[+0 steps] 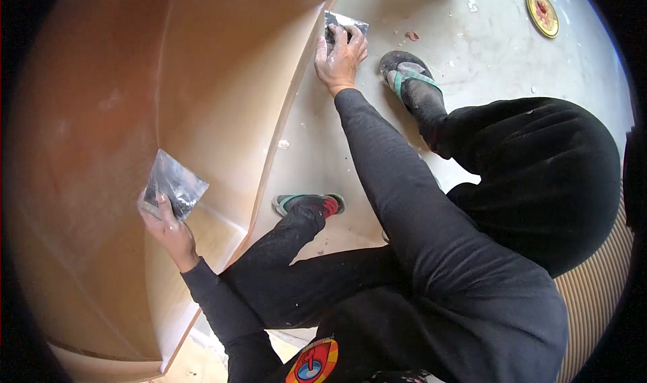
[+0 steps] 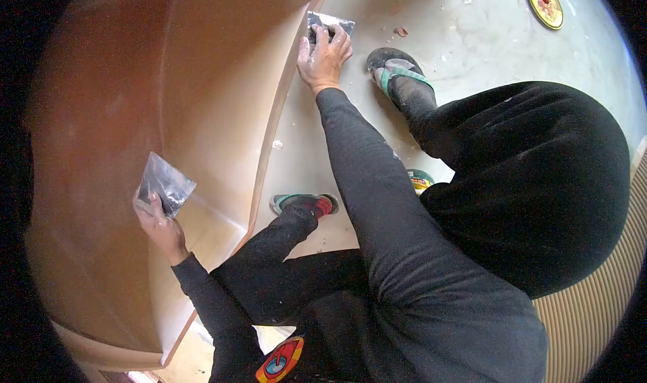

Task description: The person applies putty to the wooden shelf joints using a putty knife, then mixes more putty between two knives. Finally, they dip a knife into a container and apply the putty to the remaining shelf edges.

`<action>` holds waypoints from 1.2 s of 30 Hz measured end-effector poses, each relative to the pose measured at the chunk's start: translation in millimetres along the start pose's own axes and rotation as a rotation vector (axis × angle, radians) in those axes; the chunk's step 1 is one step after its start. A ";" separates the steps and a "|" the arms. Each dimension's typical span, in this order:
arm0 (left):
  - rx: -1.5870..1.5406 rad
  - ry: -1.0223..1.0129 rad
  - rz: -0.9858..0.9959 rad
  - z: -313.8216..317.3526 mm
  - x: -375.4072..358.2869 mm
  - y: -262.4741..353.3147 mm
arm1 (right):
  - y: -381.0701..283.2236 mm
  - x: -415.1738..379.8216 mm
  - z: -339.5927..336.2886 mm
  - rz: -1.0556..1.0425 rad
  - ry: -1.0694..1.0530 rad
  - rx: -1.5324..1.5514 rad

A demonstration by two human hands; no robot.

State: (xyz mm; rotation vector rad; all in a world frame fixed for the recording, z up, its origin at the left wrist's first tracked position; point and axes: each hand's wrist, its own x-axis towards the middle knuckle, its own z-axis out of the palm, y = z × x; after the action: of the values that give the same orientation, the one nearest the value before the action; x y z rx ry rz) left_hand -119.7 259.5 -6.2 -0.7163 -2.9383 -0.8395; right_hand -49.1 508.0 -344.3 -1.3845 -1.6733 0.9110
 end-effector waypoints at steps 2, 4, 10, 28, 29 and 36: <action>0.017 -0.027 -0.025 -0.2 1.6 -4.3 | 4.6 6.6 3.7 -0.018 0.005 0.015; 0.028 -0.018 -0.087 -1.0 -0.1 -5.2 | 5.7 12.0 9.3 -0.040 0.000 0.036; 0.003 -0.031 -0.061 -3.4 0.3 -0.8 | -7.5 -10.5 24.7 -0.116 -0.109 0.254; -0.252 -0.041 -0.022 1.5 1.4 -4.8 | 18.6 43.8 6.2 -0.185 -0.082 0.328; -0.247 -0.043 -0.022 1.9 1.0 -2.7 | 19.5 44.6 9.0 -0.179 -0.082 0.330; -0.162 -0.027 -0.007 2.0 1.0 4.5 | 17.6 33.0 28.7 -0.144 -0.097 0.302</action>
State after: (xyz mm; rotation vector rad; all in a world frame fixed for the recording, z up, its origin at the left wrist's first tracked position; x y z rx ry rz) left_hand -118.4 264.3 -5.5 -0.7295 -2.9230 -1.0863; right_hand -70.7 541.8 -369.0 -1.0201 -1.6052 1.1094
